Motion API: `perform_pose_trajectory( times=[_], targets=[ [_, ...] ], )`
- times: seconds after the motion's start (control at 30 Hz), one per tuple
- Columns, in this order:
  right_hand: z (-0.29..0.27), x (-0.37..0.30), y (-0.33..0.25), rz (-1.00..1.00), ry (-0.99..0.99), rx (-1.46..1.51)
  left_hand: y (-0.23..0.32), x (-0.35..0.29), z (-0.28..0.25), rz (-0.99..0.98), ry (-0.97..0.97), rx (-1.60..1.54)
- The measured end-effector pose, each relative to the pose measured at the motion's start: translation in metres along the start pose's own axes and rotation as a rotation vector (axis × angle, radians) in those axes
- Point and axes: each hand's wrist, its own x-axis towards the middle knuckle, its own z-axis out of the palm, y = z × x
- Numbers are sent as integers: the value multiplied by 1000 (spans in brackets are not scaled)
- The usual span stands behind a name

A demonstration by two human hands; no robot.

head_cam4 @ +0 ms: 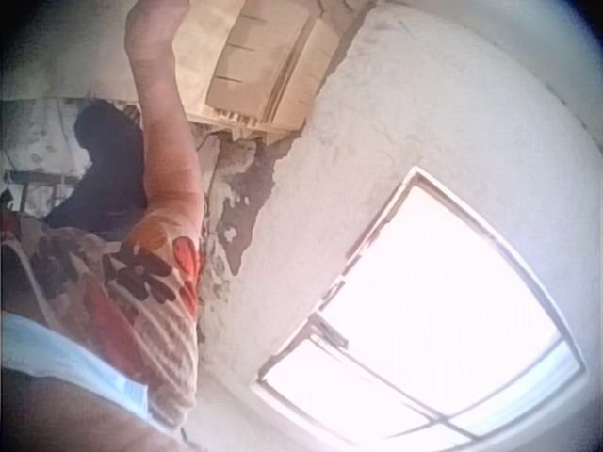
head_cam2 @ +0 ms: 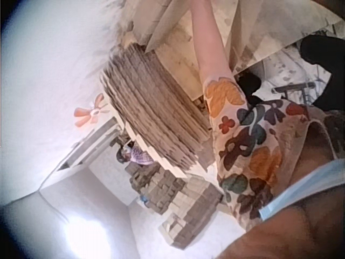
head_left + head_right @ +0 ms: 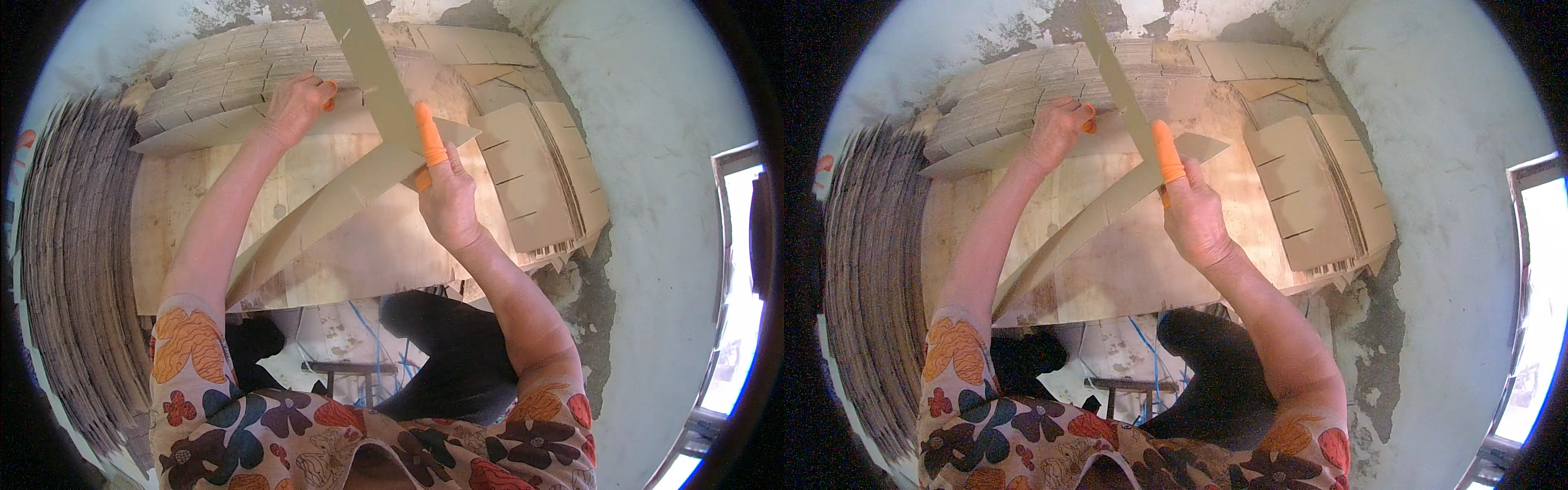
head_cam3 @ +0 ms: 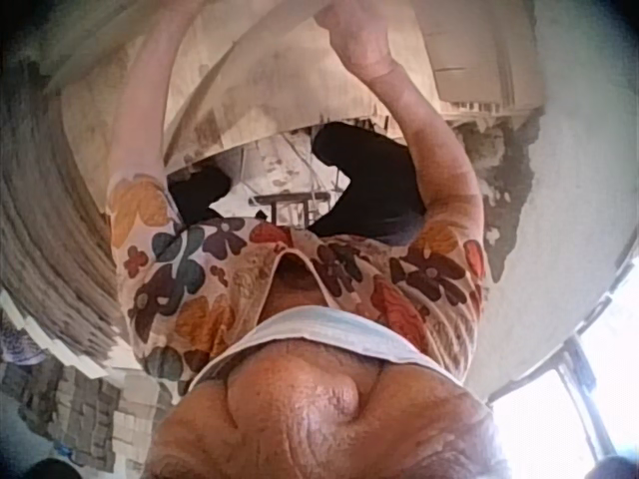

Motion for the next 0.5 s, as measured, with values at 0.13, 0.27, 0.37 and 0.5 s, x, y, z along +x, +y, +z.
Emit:
perform_pose_trajectory(
  times=[0.13, 0.27, 0.37, 0.5],
  targets=[
    [-6, 0, -8, -35, 43, 2, 6, 2, -7, 0, 5, -31],
    [-2, -2, 2, -108, 98, 41, 15, 5, -13, -33, -33, -23],
    [-3, -2, 2, -93, 44, 64, 17, 2, -12, -1, -9, -59],
    [-10, -3, -1, -63, -60, 7, 27, 5, -17, 19, 55, -135]
  ],
)
